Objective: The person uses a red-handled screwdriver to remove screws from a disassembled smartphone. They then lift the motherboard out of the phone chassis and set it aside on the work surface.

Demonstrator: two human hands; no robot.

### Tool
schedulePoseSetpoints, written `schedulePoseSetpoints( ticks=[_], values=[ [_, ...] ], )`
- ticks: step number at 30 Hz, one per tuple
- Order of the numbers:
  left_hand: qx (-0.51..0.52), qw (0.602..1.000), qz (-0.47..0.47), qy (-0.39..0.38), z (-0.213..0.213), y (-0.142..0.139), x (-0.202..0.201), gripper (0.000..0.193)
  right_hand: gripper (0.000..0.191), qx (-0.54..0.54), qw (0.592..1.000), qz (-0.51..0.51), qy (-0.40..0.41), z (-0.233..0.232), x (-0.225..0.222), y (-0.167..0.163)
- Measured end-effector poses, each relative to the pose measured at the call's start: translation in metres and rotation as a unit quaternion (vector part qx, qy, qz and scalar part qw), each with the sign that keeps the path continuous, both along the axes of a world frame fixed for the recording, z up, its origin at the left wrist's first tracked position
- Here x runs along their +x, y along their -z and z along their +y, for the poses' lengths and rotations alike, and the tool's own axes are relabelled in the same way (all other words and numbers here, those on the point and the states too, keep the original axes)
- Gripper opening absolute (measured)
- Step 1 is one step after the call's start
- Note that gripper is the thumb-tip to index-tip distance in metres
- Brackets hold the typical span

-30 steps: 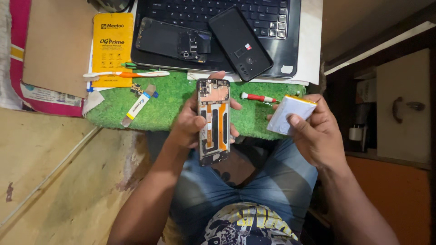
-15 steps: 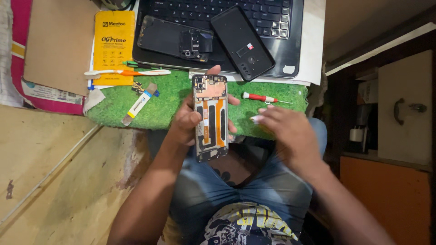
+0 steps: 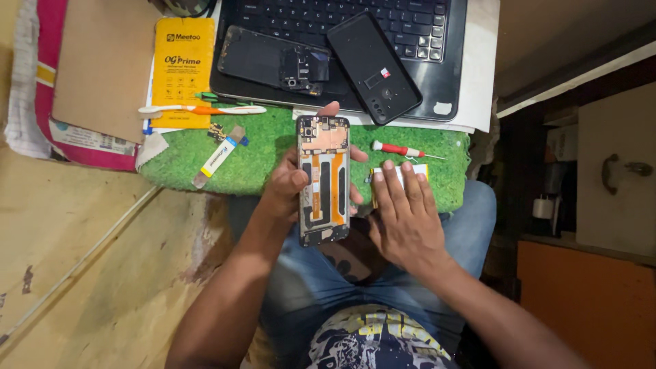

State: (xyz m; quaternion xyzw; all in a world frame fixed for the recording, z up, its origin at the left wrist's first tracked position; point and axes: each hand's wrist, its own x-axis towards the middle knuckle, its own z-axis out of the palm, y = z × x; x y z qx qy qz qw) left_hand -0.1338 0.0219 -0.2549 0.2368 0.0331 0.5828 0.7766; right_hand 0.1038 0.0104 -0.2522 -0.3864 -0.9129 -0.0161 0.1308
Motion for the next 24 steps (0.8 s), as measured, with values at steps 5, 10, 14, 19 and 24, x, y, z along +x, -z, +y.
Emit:
schedulePoseSetpoints(
  ticks=[5,10,14,19,24],
  values=[
    [-0.004,1.000,-0.019,0.007,-0.003,-0.003,0.004,0.114,0.072,0.013,1.000,0.001,-0.002,0.002,0.002,0.005],
    [0.001,0.998,-0.047,0.040,-0.002,-0.001,0.009,0.114,0.078,0.004,0.999,0.048,0.011,0.003,-0.004,0.005],
    [0.012,0.994,-0.085,0.066,-0.002,0.005,0.018,0.108,0.084,-0.005,0.999,-0.013,0.044,0.005,-0.009,0.006],
    [0.006,0.995,-0.077,0.063,-0.005,0.006,0.024,0.096,0.089,-0.008,0.998,-0.032,0.046,0.005,-0.006,0.009],
    [-0.005,0.999,-0.034,0.040,-0.003,0.003,0.028,0.086,0.090,-0.005,0.997,0.078,0.018,0.003,0.002,0.003]
  ],
)
